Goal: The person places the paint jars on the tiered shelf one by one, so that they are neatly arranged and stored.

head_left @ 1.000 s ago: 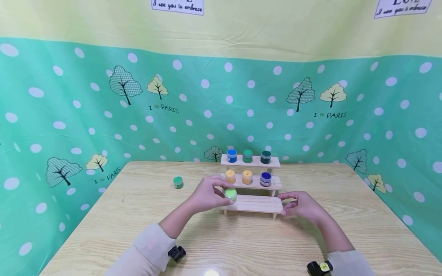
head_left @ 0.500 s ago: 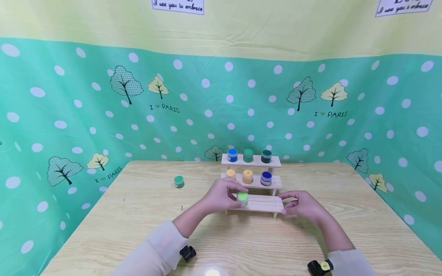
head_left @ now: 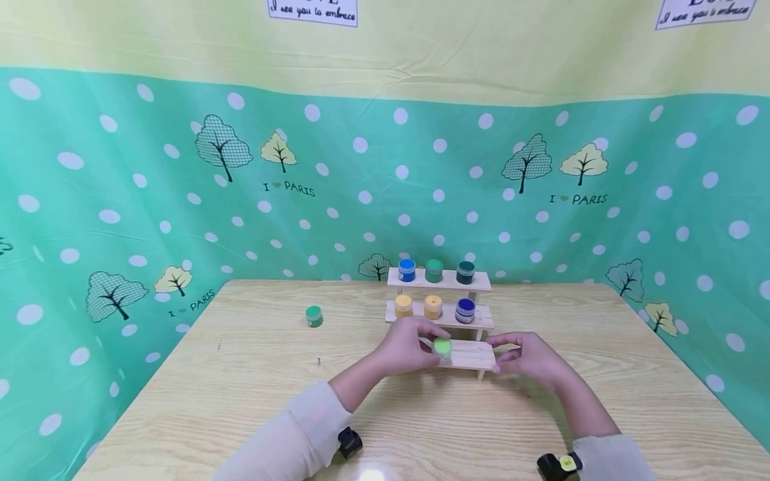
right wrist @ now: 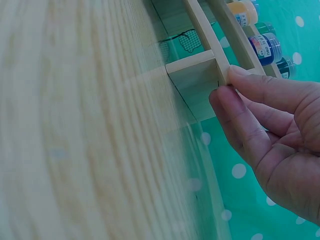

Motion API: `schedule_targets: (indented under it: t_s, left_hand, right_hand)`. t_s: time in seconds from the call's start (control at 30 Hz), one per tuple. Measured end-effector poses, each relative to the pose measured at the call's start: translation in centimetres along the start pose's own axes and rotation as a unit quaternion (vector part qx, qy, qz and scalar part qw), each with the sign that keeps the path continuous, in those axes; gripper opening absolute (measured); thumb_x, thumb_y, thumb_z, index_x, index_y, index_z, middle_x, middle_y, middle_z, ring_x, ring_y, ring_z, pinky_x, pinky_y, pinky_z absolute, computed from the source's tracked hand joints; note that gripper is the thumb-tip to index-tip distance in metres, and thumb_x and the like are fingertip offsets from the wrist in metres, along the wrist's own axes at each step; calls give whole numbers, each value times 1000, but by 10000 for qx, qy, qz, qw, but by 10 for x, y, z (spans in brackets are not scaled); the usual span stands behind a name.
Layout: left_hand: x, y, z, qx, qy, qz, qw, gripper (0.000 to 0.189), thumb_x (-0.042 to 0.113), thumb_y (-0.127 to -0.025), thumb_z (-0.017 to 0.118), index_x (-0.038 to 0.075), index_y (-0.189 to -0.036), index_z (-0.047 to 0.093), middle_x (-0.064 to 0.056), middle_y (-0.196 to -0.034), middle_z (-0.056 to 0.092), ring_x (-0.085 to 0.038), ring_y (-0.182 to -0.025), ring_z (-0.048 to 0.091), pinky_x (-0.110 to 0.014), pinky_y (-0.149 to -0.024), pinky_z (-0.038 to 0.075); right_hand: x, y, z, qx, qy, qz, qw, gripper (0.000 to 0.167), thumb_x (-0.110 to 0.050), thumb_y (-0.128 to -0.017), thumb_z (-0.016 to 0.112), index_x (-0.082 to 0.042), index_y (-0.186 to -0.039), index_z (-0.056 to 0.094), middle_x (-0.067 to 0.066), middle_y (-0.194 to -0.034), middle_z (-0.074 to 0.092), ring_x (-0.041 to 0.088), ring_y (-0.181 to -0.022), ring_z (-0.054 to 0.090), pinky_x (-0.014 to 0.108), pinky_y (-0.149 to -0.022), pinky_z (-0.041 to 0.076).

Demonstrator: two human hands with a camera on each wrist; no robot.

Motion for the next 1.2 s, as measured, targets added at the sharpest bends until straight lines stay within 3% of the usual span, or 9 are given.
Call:
schedule_targets:
  t_s: [0.23, 0.7, 1.0, 1.2]
  left_hand:
    - [-3, -9, 8, 77, -328, -91, 9994, 37, 6, -72, 86, 8, -107, 75, 1, -105, 69, -3, -86, 64, -14, -70, 53]
    - [-7, -15, 17, 5, -296, -276, 9992, 36, 4, -74, 84, 6, -109, 74, 3, -102, 71, -2, -82, 64, -15, -71, 53]
    - [-8, -12, 14, 59, -224, -277, 9993, 41, 6, -73, 85, 7, -112, 72, 1, -103, 71, -2, -84, 65, -15, -70, 54]
    - [-6, -4, 2, 247, 9, -42, 9997, 41, 6, -73, 85, 6, -112, 72, -2, -108, 70, -5, -92, 66, -16, -75, 54]
  right_hand:
    - [1, 0, 0, 14, 23, 30, 10000, 59, 4, -74, 80, 4, -128, 59, 14, -104, 68, 25, -87, 68, 37, -77, 58]
    - [2, -1, -1, -33, -34, -23, 10000, 59, 3, -74, 80, 5, -128, 59, 15, -104, 68, 25, -87, 68, 36, -77, 58]
    - [2, -1, -1, 15, 50, 29, 10000, 58, 3, -74, 80, 4, -128, 59, 14, -107, 67, 24, -88, 68, 36, -77, 58]
    - [4, -2, -1, 16, 42, -6, 10000, 58, 2, -74, 81, 3, -127, 60, 13, -108, 67, 24, -87, 67, 36, -77, 58]
Point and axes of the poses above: each hand's wrist, its own y-axis away from the middle knuckle, its own z-axis out of the palm, x = y × z, the point moved 8 cm from there along -y, towards the middle knuckle
